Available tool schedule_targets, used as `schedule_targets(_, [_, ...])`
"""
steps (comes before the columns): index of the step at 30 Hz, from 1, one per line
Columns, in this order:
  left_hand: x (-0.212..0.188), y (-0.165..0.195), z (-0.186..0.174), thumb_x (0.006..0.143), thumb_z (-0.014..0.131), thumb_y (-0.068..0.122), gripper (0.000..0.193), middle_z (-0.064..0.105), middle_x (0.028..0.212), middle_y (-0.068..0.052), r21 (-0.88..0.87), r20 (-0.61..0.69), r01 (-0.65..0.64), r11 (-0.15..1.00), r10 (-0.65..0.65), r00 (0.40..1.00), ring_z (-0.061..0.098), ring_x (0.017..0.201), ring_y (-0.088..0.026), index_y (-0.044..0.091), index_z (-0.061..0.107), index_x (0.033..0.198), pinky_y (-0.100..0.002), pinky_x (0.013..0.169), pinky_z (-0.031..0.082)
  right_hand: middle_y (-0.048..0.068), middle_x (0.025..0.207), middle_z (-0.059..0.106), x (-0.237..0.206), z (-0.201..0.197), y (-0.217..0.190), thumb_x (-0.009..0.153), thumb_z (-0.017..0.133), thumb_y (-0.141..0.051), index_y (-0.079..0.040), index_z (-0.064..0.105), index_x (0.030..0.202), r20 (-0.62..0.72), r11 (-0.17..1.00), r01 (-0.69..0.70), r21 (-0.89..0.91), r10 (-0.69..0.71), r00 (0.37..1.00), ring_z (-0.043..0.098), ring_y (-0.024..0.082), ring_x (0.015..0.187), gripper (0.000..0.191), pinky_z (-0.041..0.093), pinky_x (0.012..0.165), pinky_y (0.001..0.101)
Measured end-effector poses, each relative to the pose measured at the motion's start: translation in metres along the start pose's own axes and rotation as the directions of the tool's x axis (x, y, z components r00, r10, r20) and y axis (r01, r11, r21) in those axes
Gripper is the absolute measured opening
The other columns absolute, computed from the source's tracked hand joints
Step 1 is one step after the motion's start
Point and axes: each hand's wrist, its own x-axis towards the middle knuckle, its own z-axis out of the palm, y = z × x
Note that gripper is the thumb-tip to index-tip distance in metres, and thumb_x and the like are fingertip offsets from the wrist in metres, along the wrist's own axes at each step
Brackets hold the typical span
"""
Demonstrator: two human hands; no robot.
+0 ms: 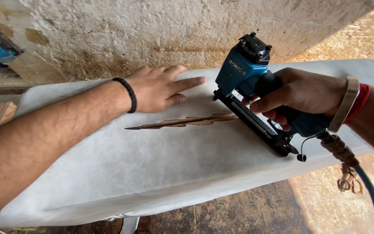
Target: The person cuts fabric on a cushion using shears, staples the fabric to the cushion with a pneumatic staple gun, and attaches a wooden trim piece to the cushion edge. The cushion is then placed onto a sofa frame.
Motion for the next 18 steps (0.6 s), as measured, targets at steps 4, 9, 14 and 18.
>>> schedule_targets(4, [-0.024, -0.038, 0.012, 0.101, 0.037, 0.059, 0.065, 0.014, 0.169, -0.012, -0.138, -0.158, -0.128, 0.982, 0.106, 0.982, 0.028, 0.149, -0.038, 0.047, 0.008, 0.159, -0.058, 0.114, 0.029, 0.01, 0.064, 0.065, 0.014, 0.025, -0.031, 0.081, 0.08, -0.021, -0.001, 0.072, 0.083, 0.083, 0.997, 0.081, 0.001, -0.081, 0.993, 0.065, 0.022, 0.051, 0.021, 0.057, 0.051, 0.0403])
schedule_targets(9, [-0.107, -0.095, 0.025, 0.091, 0.043, 0.066, 0.079, 0.02, 0.166, -0.003, -0.203, 0.096, 0.224, 0.953, -0.208, 0.973, 0.028, 0.15, -0.031, 0.056, 0.005, 0.16, -0.05, 0.122, 0.029, 0.01, 0.062, 0.064, 0.023, 0.056, -0.08, 0.082, 0.081, -0.024, 0.001, 0.072, 0.079, 0.151, 0.992, 0.107, -0.067, -0.096, 0.984, 0.063, 0.021, 0.05, 0.027, 0.057, 0.051, 0.0396])
schedule_targets(14, [-0.131, -0.107, 0.04, 0.092, 0.051, 0.06, 0.079, 0.026, 0.165, -0.002, -0.224, 0.061, 0.266, 0.938, -0.259, 0.964, 0.029, 0.15, -0.03, 0.051, 0.009, 0.158, -0.053, 0.121, 0.026, 0.009, 0.062, 0.064, 0.031, 0.099, -0.136, 0.082, 0.08, -0.024, 0.003, 0.072, 0.08, 0.189, 0.983, 0.142, -0.113, -0.119, 0.975, 0.061, 0.02, 0.05, 0.028, 0.054, 0.051, 0.0388])
schedule_targets(18, [-0.156, -0.127, 0.051, 0.092, 0.057, 0.052, 0.08, 0.035, 0.162, -0.002, -0.282, -0.092, 0.138, 0.949, -0.17, 0.981, 0.034, 0.15, -0.029, 0.042, 0.015, 0.159, -0.05, 0.12, 0.031, 0.009, 0.059, 0.062, 0.033, 0.133, -0.178, 0.081, 0.081, -0.026, 0.002, 0.073, 0.077, 0.215, 0.973, 0.184, -0.136, -0.153, 0.965, 0.059, 0.019, 0.048, 0.03, 0.053, 0.049, 0.0383])
